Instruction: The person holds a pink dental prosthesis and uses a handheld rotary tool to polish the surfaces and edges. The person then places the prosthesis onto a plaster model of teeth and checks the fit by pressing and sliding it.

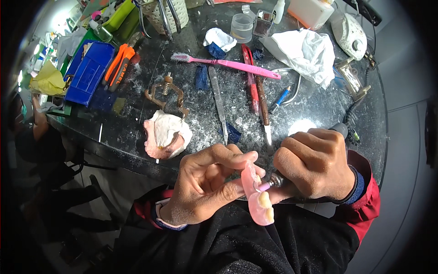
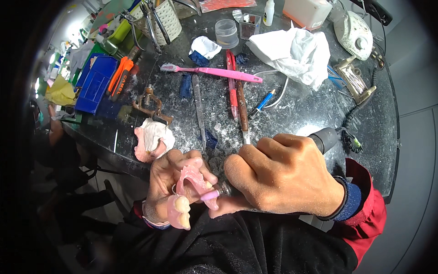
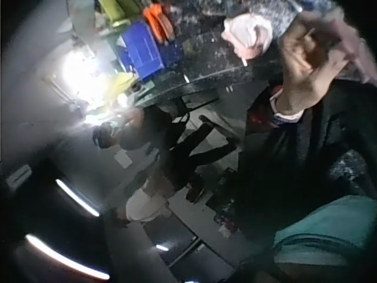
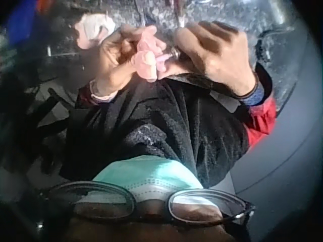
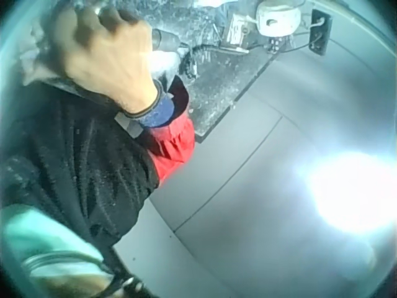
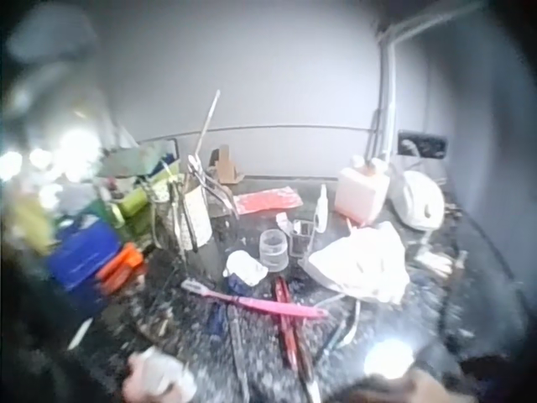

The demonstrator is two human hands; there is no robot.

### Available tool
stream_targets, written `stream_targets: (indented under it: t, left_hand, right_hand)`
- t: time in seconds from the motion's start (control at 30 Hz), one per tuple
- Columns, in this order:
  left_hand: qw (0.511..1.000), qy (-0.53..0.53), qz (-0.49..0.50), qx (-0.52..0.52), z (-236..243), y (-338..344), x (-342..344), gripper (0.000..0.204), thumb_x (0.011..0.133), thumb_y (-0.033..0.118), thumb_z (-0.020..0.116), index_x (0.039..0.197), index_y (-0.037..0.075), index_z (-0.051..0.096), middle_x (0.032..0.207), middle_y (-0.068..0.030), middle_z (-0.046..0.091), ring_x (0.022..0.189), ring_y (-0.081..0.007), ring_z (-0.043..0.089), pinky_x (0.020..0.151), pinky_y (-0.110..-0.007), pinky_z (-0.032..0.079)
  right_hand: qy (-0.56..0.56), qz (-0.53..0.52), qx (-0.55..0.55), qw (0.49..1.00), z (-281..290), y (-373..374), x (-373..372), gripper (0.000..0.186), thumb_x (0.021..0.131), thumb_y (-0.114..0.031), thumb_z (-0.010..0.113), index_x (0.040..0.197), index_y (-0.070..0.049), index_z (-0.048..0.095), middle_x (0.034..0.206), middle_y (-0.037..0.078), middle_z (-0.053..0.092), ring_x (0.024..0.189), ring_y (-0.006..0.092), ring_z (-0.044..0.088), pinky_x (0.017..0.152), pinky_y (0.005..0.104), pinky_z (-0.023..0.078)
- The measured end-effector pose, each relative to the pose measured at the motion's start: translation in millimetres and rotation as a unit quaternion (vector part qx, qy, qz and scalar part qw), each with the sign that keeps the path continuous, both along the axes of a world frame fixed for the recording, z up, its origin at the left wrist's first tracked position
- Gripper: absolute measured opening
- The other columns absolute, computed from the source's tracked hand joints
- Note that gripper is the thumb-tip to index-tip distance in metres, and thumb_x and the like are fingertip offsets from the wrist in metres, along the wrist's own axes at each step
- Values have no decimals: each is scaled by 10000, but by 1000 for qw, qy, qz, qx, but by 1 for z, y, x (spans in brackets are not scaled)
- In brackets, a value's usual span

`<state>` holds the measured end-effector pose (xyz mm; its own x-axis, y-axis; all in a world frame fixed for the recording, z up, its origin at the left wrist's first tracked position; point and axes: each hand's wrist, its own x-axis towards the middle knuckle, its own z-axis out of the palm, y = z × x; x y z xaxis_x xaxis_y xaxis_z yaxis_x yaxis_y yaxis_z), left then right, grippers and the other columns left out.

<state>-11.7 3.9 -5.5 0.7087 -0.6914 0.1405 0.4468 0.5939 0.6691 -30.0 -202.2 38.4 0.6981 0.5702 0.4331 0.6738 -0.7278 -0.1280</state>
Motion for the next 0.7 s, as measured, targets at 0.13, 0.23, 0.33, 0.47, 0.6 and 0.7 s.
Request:
stream_targets:
  t: [0.13,0.23,0.33,0.47,0.6,0.7]
  left_hand:
    - [1000,-12,6,-3,-4,-1,1,340,811,-123,572,1137,-57,499,1028,-136,551,1020,-211,587,897,-338,492]
    - [1000,-13,6,-2,-4,-1,0,336,813,-122,570,1135,-55,500,1028,-138,551,1013,-210,589,893,-337,492]
    - [1000,-21,7,5,-1,0,1,332,812,-123,570,1128,-50,500,1022,-138,553,1011,-210,591,892,-335,492]
    - [1000,-19,4,4,-3,-1,4,333,811,-127,567,1126,-48,496,1016,-134,554,1017,-207,588,890,-333,493]
    - [1000,-14,6,-3,-5,-1,1,341,810,-124,574,1130,-38,494,1062,-129,557,1047,-187,571,903,-330,484]
    - [1000,-12,10,23,-3,2,2,344,814,-115,581,1135,-27,496,1102,-120,555,1065,-161,555,907,-300,474]
  right_hand:
    - [1,11,-2,1000,0,-1,0,560,674,-598,666,579,-101,426,514,-17,363,401,104,430,364,238,374]
    - [-26,35,-1,999,1,-2,0,559,674,-602,662,578,-105,426,511,-16,366,408,105,443,368,238,380]
    - [-34,21,3,999,0,0,0,551,684,-598,657,575,-111,423,515,-17,374,416,104,449,372,237,379]
    - [-3,-10,-3,1000,1,0,-2,544,696,-588,656,572,-115,419,515,-19,370,407,106,434,369,237,369]
    - [-41,48,-11,998,1,-3,1,552,685,-597,658,569,-115,414,508,-17,360,398,106,424,366,237,361]
    - [-20,23,-23,999,5,-1,3,550,686,-599,655,578,-112,424,511,-13,363,404,109,435,368,241,368]
